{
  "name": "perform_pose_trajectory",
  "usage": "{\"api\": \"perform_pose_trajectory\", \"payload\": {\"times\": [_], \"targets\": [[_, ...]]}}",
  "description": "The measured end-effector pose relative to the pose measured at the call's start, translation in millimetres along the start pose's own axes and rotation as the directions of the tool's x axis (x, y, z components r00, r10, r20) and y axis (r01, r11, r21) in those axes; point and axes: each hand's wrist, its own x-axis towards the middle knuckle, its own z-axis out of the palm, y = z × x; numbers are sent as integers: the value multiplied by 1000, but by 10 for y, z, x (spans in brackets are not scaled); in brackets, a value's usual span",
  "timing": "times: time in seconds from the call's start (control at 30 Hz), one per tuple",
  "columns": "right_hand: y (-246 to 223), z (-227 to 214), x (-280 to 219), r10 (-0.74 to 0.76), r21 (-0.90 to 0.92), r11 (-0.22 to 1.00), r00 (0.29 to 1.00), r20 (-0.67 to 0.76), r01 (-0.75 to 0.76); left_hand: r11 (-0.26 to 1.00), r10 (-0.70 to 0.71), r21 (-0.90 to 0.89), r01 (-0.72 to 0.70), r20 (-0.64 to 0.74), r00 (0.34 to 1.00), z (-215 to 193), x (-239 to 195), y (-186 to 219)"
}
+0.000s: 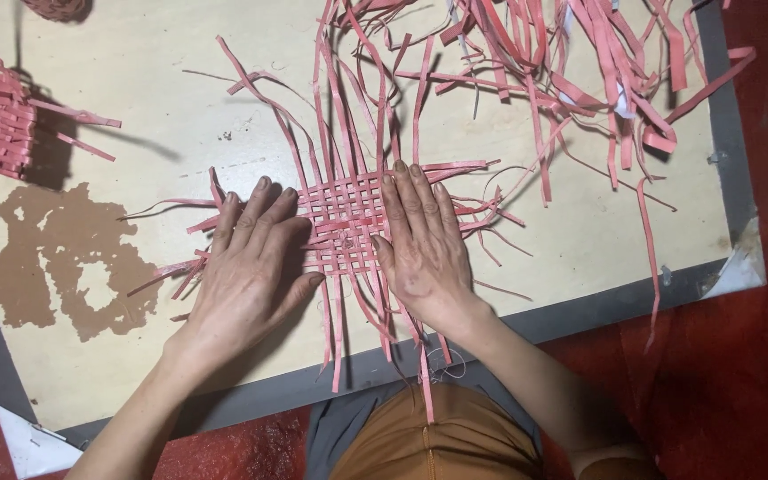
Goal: The person weaves pink plastic strips by hand on a flat work surface. They interlace the strips in an over-under pattern to form a square woven mat, occasionally adjusting the tension and alignment of the strips.
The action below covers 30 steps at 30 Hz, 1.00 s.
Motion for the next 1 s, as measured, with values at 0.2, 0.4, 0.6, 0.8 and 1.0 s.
{"api": "perform_pose_trajectory", "payload": {"times": [0.2,0.4,0.6,0.8,1.0], "targets": [[5,-9,10,5,14,1000,1000,-5,-5,998,-32,-58,31,-1,1000,-15,20,6],[10,-22,8,1,-3,1000,1000,10,-1,998,-43,43,41,52,998,73,5,-59],[2,-3,15,1,-13,1000,1000,-2,-1,998,-31,55,28,64,997,60,48,-64],[-3,-16,23,8,16,1000,1000,-8,-8,999,4,45,-7,69,998,-1,111,-49],[-8,-40,33,5,-21,1000,1000,-5,-5,995,-9,101,0,94,996,12,105,-30]]}}
